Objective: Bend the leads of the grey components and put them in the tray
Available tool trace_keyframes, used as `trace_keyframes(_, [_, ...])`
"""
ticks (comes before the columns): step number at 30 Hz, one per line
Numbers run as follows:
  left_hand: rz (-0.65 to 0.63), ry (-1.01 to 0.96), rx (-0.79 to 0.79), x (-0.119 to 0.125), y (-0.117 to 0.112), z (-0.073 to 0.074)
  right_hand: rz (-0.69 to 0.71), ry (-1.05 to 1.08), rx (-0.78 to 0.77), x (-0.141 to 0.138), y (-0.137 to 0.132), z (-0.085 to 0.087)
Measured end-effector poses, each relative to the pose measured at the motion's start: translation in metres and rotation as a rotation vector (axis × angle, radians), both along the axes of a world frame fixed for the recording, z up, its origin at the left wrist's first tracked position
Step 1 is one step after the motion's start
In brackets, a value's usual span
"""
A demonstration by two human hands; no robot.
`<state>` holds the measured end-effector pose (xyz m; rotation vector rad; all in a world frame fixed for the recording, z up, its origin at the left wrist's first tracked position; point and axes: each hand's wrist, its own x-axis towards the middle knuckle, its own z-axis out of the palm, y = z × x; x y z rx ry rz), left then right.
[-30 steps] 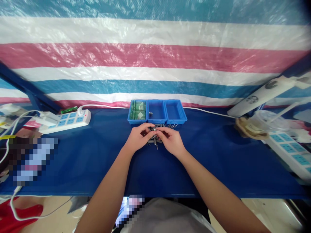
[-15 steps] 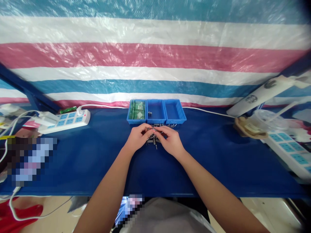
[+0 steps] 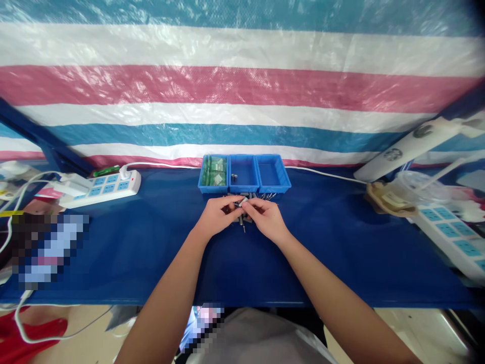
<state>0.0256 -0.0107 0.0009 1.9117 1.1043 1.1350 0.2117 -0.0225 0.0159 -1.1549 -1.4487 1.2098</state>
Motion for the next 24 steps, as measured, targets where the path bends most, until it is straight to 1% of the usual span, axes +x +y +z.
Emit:
trace_keyframes(3, [0.016,0.033,0.008,-0.001,0.001,0.000,-0.041,0.030,-0.002,-0.001,0.000,-0.002])
trace_keyframes(6, [-0.009,0.052,0.010,-0.002,0.002,0.002,-0.095,0.113,0.022,-0.002,0.000,-0.004])
trace_keyframes(10, [-0.051,0.101,-0.001,-0.003,0.003,0.005,-0.067,0.148,0.036,-0.002,0.000,-0.004])
trace_keyframes(15, [-0.031,0.137,-0.033,-0.006,0.001,0.008,-0.041,0.109,0.021,0.001,0.004,-0.001])
trace_keyframes(18, [0.002,0.126,-0.044,-0.009,0.001,0.007,-0.088,-0.013,0.124,0.005,0.018,0.008])
trace_keyframes(20, [0.042,0.136,-0.031,-0.010,0.002,0.007,-0.165,-0.180,0.234,0.008,0.033,0.017])
trace_keyframes(21, [0.064,0.145,-0.019,-0.010,0.002,0.007,-0.182,-0.284,0.289,0.008,0.042,0.022])
trace_keyframes(22, [0.086,0.155,-0.006,-0.011,0.003,0.006,-0.181,-0.393,0.352,0.008,0.052,0.027])
trace_keyframes(24, [0.121,0.176,0.010,-0.012,0.004,0.005,-0.112,-0.594,0.430,0.006,0.071,0.033])
